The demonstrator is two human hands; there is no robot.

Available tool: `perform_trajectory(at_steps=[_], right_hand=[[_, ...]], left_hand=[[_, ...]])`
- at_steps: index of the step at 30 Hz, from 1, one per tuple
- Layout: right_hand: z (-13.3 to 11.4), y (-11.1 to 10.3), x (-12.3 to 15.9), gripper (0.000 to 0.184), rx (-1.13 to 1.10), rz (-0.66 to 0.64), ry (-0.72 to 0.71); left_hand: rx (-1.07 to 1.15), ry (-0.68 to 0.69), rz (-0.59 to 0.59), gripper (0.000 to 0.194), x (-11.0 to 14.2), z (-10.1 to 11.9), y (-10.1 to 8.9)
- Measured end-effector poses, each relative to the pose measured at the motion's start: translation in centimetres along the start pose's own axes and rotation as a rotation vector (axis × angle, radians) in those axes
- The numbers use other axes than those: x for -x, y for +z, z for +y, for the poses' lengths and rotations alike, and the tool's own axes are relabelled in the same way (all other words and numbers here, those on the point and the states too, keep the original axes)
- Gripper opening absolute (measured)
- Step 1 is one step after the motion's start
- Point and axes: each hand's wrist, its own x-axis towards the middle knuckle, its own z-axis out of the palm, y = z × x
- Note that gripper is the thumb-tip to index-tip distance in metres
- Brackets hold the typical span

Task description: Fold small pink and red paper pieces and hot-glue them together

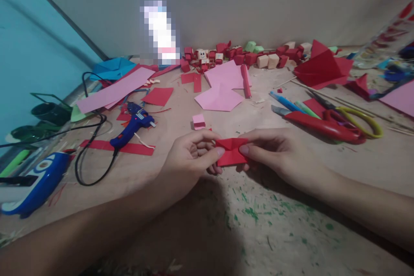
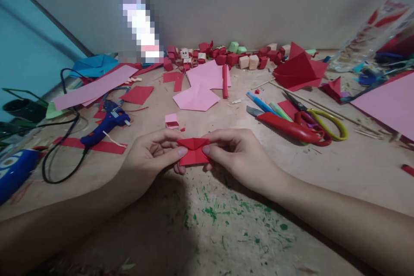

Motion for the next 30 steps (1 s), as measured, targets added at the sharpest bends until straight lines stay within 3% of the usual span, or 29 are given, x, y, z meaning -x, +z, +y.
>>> perform_trajectory(at_steps=[5,16,30], right_hand=[[0.5,0.0,0.1,0.016,0.033,-0.023,-0.031],[-0.3,0.2,0.4,0.012,0.021,-0.047,-0.037],[-0.8,0.0,0.5,0.018,-0.003,0.008,-0.027]], left_hand=[[0.022,0.013,-0.06,0.019,0.0,-0.3,0.2],[-0.052,0.103,0.003,0.006,0.1,-0.4,0.6],[-0.026,0.07,-0.122,0.018,0.6,0.4,-0.2]])
